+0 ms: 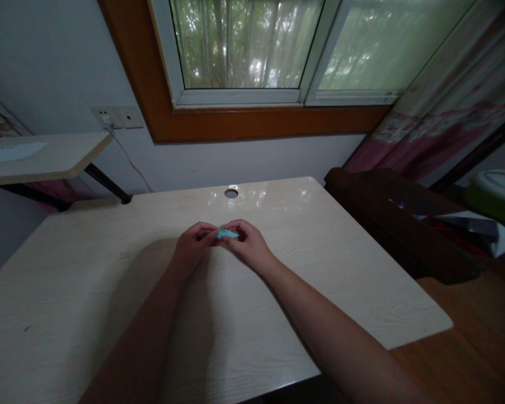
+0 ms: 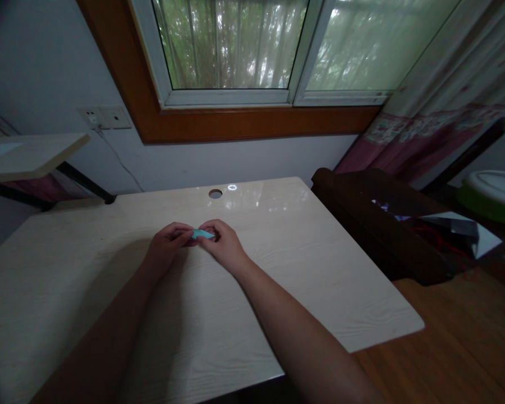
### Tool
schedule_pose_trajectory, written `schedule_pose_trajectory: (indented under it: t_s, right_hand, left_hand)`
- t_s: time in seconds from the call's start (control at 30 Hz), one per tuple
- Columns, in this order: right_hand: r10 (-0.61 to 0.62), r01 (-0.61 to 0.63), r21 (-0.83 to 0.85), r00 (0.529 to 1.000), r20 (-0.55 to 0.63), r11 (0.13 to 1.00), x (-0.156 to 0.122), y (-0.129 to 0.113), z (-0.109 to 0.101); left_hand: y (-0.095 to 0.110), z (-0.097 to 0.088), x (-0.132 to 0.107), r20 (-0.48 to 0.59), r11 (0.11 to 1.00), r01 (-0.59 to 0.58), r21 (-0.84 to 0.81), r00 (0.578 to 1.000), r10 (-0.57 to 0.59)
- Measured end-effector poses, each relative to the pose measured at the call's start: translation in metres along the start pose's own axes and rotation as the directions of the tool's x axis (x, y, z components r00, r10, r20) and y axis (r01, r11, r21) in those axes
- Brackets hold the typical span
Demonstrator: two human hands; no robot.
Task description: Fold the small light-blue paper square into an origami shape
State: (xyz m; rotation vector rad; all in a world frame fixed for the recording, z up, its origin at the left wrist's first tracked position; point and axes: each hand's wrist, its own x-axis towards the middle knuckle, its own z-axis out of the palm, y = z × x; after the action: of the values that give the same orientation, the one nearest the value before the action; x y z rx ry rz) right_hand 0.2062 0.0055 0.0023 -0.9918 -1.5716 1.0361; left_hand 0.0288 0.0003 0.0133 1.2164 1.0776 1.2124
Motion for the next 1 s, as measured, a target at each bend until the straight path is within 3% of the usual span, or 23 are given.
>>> schedule_pose_trajectory:
  t_s: [0.13, 0.33, 0.43, 0.53, 0.77, 1.0]
  right_hand:
    - [0.118, -0.109, 0.182, 0.992, -0.037, 0.977, 0.003, 0.004, 0.001]
    - [0.117, -0.060, 0.415, 0.987, -0.113, 0.908, 0.008, 0.005, 0.001]
    - [0.151, -0.086, 0.488, 0.984, -0.095, 0.869, 0.008, 0.002, 0.001]
    - [0.165, -0.102, 0.512, 0.983, -0.079, 0.853, 0.008, -0.001, 0.001]
    - [0.171, -0.111, 0.511, 0.983, -0.072, 0.852, 0.009, -0.001, -0.001]
    - [0.145, -0.099, 0.448, 0.987, -0.069, 0.889, 0.011, 0.003, -0.001]
  left_hand:
    - [-0.001, 0.000, 0.001, 0.003, 1.000, 0.013, -0.017, 1.000, -0.013]
    - [0.001, 0.001, -0.002, 0.135, 0.996, 0.086, -0.034, 0.988, -0.081]
    - [0.002, -0.001, -0.004, 0.225, 0.995, 0.093, -0.042, 0.971, -0.081]
    - [0.003, -0.002, -0.006, 0.285, 0.997, 0.062, -0.049, 0.958, -0.046]
    - [-0.001, 0.001, -0.005, 0.179, 0.990, -0.125, -0.058, 0.975, 0.133]
    - [-0.004, 0.002, -0.003, 0.203, 0.984, -0.174, 0.037, 0.965, 0.163]
